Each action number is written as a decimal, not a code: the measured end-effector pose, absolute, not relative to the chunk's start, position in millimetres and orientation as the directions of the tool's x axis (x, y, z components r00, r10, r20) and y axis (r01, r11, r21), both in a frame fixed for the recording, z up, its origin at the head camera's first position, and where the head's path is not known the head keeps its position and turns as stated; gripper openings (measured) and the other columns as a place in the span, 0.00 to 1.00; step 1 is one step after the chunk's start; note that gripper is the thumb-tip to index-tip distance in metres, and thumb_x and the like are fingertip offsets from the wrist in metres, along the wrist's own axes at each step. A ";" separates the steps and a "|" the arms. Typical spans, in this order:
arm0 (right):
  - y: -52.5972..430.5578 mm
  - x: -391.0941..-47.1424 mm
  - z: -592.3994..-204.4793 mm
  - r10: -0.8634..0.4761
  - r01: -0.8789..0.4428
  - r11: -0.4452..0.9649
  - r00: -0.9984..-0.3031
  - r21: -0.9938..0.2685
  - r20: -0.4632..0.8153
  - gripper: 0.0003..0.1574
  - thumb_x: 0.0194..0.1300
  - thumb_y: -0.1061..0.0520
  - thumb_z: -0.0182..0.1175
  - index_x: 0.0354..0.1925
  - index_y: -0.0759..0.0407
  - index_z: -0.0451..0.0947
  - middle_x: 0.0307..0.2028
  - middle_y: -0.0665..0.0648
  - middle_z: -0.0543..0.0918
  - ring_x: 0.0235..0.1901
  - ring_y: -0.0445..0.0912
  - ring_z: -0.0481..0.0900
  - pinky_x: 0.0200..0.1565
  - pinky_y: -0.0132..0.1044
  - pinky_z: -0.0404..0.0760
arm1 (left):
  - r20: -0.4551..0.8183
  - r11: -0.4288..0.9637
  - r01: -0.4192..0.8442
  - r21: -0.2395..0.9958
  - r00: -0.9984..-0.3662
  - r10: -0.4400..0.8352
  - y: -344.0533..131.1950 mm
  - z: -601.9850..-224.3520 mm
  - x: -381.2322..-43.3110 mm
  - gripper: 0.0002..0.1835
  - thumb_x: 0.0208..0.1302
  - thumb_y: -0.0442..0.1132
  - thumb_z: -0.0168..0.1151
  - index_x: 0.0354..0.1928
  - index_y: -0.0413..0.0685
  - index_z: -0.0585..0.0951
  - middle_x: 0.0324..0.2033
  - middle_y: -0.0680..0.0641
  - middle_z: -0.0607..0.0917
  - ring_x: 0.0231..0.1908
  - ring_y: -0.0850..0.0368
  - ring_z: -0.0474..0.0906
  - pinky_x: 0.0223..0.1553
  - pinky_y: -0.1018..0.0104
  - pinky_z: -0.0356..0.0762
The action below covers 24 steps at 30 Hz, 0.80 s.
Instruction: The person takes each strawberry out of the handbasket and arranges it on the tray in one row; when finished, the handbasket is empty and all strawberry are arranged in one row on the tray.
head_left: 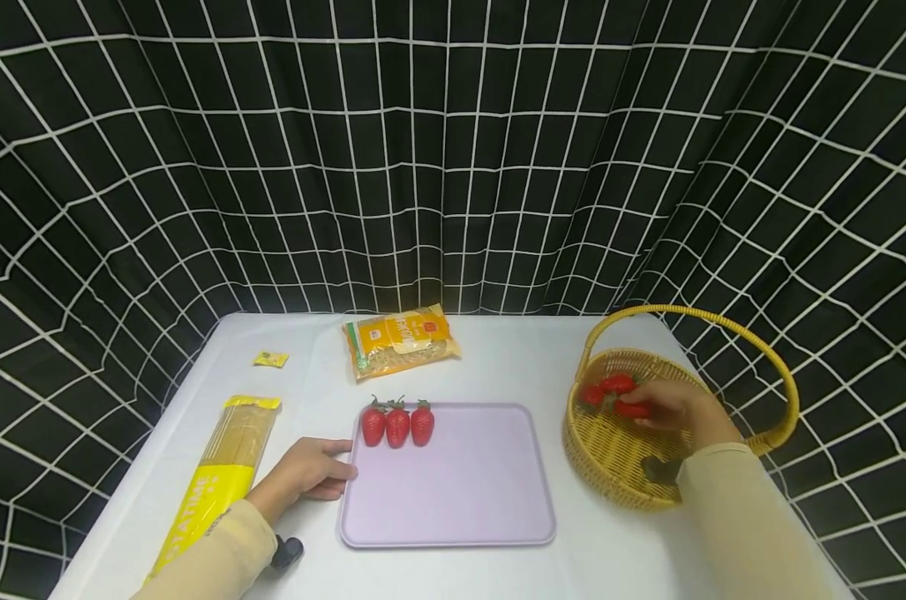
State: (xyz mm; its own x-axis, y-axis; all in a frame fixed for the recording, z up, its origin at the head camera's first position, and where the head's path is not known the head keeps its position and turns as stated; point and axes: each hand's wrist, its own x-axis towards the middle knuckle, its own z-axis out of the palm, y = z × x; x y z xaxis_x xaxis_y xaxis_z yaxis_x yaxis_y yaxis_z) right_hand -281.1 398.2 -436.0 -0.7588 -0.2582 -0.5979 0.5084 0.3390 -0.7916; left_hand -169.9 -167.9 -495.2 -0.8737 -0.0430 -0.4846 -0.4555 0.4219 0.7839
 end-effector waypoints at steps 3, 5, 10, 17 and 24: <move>404.3 -272.8 -420.2 -0.211 0.515 0.393 -0.756 -0.762 -0.620 0.11 0.69 0.55 0.58 0.43 0.62 0.78 0.37 0.54 0.82 0.36 0.44 0.79 0.41 0.34 0.83 | -0.489 0.420 -0.460 0.782 -0.871 -0.043 -167.8 -495.1 -169.6 0.33 0.55 0.32 0.72 0.64 0.37 0.74 0.24 0.44 0.84 0.22 0.55 0.83 0.27 0.63 0.86; 406.9 -269.1 -410.1 -0.260 0.483 0.448 -0.735 -0.752 -0.627 0.11 0.70 0.54 0.56 0.41 0.60 0.79 0.35 0.52 0.81 0.36 0.44 0.77 0.40 0.33 0.81 | -0.492 0.422 -0.463 0.780 -0.869 -0.044 -167.8 -494.7 -169.3 0.33 0.56 0.32 0.71 0.65 0.37 0.73 0.24 0.44 0.84 0.23 0.55 0.83 0.27 0.63 0.86; 400.1 -265.9 -392.5 -0.585 0.345 0.461 -0.575 -0.818 -0.572 0.18 0.77 0.59 0.42 0.41 0.61 0.80 0.31 0.49 0.79 0.32 0.39 0.74 0.35 0.24 0.77 | -0.492 0.424 -0.462 0.779 -0.870 -0.043 -168.6 -493.6 -169.4 0.33 0.56 0.31 0.71 0.65 0.36 0.73 0.24 0.43 0.84 0.23 0.55 0.83 0.27 0.63 0.86; 329.6 -255.2 -382.2 -0.644 0.216 0.501 -0.554 -0.838 -0.528 0.09 0.71 0.60 0.56 0.33 0.62 0.78 0.29 0.52 0.80 0.29 0.42 0.75 0.35 0.28 0.80 | -0.499 0.440 -0.466 0.768 -0.866 -0.046 -171.7 -494.1 -170.0 0.33 0.56 0.33 0.71 0.65 0.38 0.73 0.24 0.44 0.83 0.23 0.56 0.83 0.27 0.64 0.86; 230.0 -259.5 -401.2 -0.548 0.168 0.621 -0.606 -0.766 -0.577 0.10 0.66 0.59 0.61 0.35 0.68 0.77 0.30 0.58 0.80 0.30 0.47 0.76 0.37 0.35 0.82 | -0.487 0.450 -0.455 0.768 -0.872 -0.050 -168.6 -494.9 -171.0 0.32 0.56 0.33 0.71 0.65 0.39 0.74 0.23 0.44 0.83 0.22 0.57 0.82 0.27 0.65 0.86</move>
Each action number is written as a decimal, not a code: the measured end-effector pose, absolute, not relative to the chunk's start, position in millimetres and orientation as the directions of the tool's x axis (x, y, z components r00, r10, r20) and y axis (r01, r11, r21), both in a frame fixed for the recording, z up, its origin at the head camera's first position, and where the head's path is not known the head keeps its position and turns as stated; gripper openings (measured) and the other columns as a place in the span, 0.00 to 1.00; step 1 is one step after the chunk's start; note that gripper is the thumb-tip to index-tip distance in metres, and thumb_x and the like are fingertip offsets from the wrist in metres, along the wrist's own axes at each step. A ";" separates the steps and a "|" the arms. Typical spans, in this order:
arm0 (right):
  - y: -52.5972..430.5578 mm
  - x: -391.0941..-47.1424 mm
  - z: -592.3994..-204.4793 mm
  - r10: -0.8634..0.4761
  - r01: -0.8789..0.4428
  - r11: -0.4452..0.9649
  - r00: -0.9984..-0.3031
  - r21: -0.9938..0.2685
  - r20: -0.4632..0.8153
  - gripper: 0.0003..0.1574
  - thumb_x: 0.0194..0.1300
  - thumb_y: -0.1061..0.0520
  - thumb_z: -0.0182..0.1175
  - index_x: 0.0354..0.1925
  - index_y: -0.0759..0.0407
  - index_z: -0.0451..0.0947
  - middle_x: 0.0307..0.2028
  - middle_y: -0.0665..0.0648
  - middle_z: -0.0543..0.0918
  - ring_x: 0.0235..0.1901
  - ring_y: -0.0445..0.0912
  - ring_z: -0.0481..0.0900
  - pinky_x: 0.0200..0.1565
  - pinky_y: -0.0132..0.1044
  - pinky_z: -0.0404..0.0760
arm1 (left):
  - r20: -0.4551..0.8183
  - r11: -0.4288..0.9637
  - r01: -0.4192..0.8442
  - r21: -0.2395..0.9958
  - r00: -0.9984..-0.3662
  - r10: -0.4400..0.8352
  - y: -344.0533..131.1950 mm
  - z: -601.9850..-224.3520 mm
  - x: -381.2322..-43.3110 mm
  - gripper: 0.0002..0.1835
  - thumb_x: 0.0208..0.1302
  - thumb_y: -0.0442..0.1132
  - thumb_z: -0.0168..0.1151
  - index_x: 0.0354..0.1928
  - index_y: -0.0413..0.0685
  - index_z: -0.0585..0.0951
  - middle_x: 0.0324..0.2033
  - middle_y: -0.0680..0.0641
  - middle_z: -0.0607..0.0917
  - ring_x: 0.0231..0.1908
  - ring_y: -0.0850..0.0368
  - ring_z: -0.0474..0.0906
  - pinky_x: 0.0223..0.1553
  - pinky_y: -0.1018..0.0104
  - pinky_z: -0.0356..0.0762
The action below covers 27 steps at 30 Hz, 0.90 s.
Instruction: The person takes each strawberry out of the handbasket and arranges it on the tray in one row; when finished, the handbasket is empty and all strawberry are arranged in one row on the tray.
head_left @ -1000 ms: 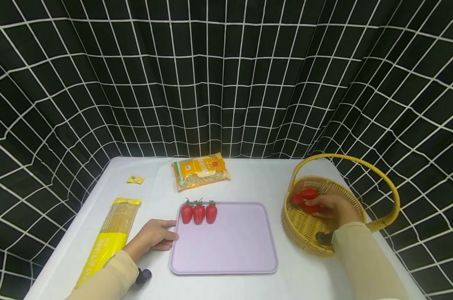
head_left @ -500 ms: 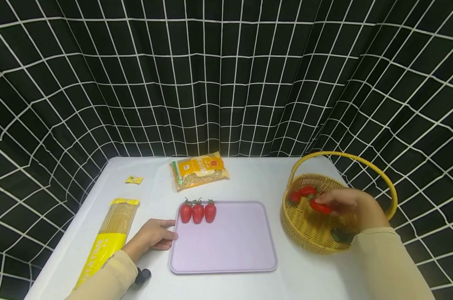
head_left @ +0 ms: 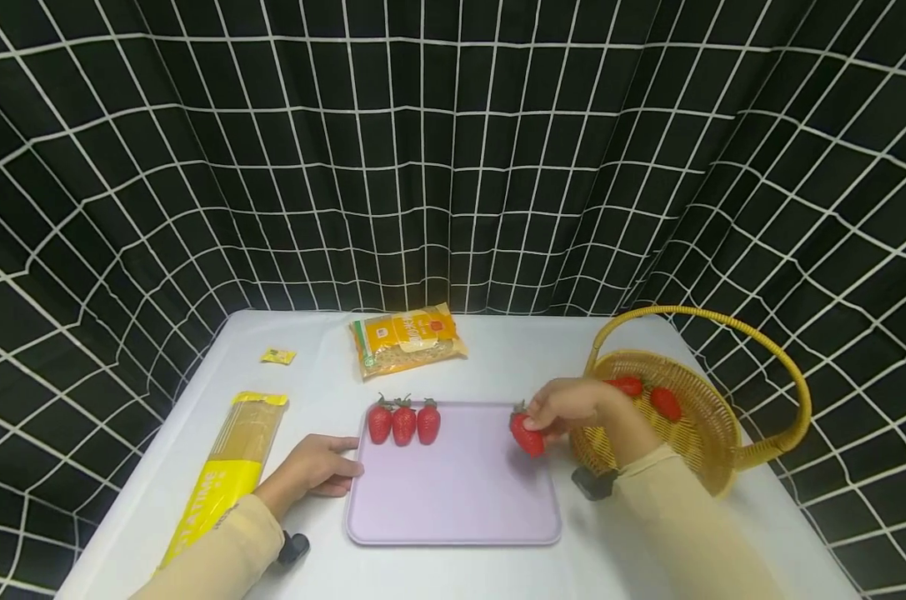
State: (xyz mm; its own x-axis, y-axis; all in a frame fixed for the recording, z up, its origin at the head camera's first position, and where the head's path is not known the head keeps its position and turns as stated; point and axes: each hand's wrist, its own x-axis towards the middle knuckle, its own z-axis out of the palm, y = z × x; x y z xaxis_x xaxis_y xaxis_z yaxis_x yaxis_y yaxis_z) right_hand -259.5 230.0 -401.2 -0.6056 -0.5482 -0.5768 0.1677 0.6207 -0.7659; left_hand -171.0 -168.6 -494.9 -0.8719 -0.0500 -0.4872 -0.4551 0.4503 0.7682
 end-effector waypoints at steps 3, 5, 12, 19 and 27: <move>194.3 -263.9 -419.9 -0.441 0.152 0.675 -0.702 -0.722 -0.560 0.11 0.64 0.57 0.64 0.33 0.66 0.78 0.29 0.57 0.80 0.29 0.46 0.77 0.35 0.33 0.81 | -0.486 0.468 -0.450 0.760 -0.873 -0.050 -165.9 -494.3 -172.3 0.32 0.57 0.34 0.71 0.65 0.40 0.74 0.23 0.45 0.83 0.22 0.57 0.83 0.27 0.65 0.86; 174.2 -266.5 -432.3 -0.357 0.128 0.732 -0.765 -0.669 -0.537 0.13 0.62 0.55 0.66 0.31 0.64 0.78 0.27 0.56 0.79 0.28 0.46 0.75 0.34 0.33 0.78 | -0.485 0.478 -0.449 0.755 -0.873 -0.052 -165.2 -493.2 -172.7 0.32 0.56 0.34 0.72 0.65 0.40 0.74 0.23 0.45 0.84 0.22 0.56 0.83 0.27 0.65 0.86; 129.9 -273.0 -462.0 -0.172 0.155 0.816 -0.855 -0.558 -0.489 0.17 0.63 0.48 0.65 0.29 0.61 0.80 0.19 0.53 0.76 0.20 0.45 0.72 0.26 0.32 0.72 | -0.479 0.460 -0.444 0.769 -0.877 -0.046 -164.6 -491.7 -172.7 0.32 0.55 0.34 0.72 0.64 0.39 0.75 0.24 0.44 0.84 0.22 0.56 0.83 0.27 0.64 0.86; 111.4 -272.2 -461.6 -0.123 0.143 0.840 -0.890 -0.524 -0.440 0.18 0.60 0.48 0.68 0.31 0.64 0.80 0.20 0.56 0.79 0.21 0.47 0.74 0.28 0.33 0.72 | -0.484 0.462 -0.451 0.764 -0.873 -0.053 -166.0 -490.8 -171.7 0.33 0.55 0.34 0.72 0.64 0.40 0.75 0.24 0.44 0.84 0.22 0.56 0.83 0.27 0.64 0.86; 104.8 -270.7 -461.7 -0.116 0.168 0.824 -0.885 -0.541 -0.451 0.17 0.60 0.51 0.69 0.32 0.65 0.80 0.25 0.58 0.82 0.25 0.48 0.79 0.30 0.34 0.77 | -0.494 0.449 -0.462 0.765 -0.868 -0.051 -167.8 -490.3 -170.3 0.32 0.56 0.33 0.71 0.65 0.40 0.74 0.24 0.44 0.83 0.22 0.56 0.83 0.27 0.65 0.86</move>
